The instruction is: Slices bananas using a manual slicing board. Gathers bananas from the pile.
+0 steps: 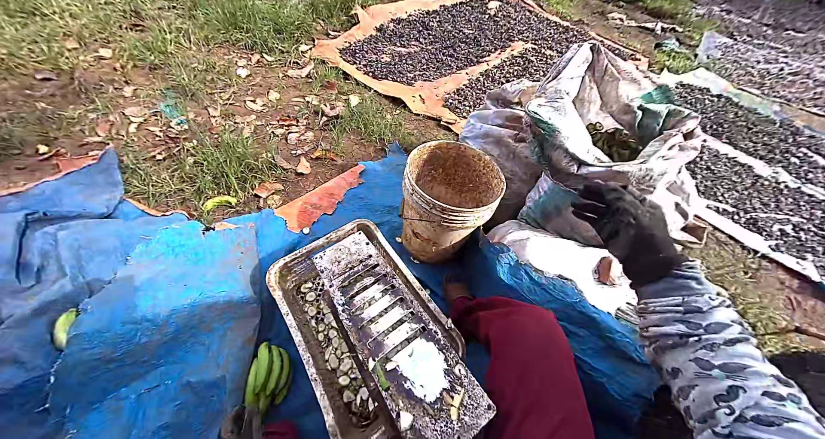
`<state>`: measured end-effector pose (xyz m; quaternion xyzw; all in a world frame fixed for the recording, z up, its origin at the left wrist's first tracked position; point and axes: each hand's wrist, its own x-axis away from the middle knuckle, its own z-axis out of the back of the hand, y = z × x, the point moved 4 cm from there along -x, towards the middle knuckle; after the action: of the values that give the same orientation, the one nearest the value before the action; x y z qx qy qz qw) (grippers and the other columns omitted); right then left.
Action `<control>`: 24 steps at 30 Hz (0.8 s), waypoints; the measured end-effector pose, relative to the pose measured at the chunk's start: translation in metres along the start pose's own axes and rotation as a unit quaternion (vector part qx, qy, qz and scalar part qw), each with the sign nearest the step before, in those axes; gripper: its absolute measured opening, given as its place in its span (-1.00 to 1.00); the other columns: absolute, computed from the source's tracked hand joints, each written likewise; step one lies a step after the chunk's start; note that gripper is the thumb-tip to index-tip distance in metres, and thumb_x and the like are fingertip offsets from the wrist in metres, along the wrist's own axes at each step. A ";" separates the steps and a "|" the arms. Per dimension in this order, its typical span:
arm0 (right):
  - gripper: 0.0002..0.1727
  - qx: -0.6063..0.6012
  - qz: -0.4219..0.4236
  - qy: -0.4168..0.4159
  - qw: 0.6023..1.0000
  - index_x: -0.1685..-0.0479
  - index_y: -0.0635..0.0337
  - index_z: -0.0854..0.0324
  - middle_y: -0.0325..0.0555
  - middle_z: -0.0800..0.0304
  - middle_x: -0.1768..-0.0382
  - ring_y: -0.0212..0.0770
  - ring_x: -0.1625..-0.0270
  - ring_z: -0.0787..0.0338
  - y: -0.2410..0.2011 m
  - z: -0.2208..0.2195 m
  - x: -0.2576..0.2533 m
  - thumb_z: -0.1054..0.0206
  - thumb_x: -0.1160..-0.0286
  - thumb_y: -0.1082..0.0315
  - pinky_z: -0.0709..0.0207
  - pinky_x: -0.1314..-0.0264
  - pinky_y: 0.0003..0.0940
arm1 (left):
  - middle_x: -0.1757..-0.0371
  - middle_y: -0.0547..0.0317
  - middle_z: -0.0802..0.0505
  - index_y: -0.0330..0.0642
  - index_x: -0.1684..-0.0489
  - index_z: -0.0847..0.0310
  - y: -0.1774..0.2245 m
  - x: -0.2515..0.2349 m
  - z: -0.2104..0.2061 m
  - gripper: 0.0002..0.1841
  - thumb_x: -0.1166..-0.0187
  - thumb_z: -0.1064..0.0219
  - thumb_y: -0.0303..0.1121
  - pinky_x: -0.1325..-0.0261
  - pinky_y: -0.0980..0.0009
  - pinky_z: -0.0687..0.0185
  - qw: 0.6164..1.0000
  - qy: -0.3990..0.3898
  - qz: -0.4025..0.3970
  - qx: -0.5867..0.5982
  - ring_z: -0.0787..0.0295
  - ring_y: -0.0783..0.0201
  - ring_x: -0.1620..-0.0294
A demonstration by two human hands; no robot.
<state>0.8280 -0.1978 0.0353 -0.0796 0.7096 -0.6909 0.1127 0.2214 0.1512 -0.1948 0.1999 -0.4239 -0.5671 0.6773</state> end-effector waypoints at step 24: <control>-0.68 0.105 -0.197 -0.050 0.974 -0.07 0.27 -0.42 -0.19 -0.78 0.11 -0.49 0.06 -0.79 0.111 -0.196 0.083 0.27 -0.77 0.42 -0.62 -0.11 -0.64 | -0.81 -0.47 -0.10 -0.40 -0.86 0.19 -0.047 -0.172 -0.091 0.31 -0.28 -0.44 0.40 -0.81 -0.15 0.11 0.898 -0.049 0.151 -0.410 0.04 -0.34 -0.84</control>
<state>0.6997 -0.0280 -0.0760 -0.2401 0.5971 -0.7651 0.0180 0.2665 0.2807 -0.3412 -0.1898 -0.2119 -0.5904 0.7553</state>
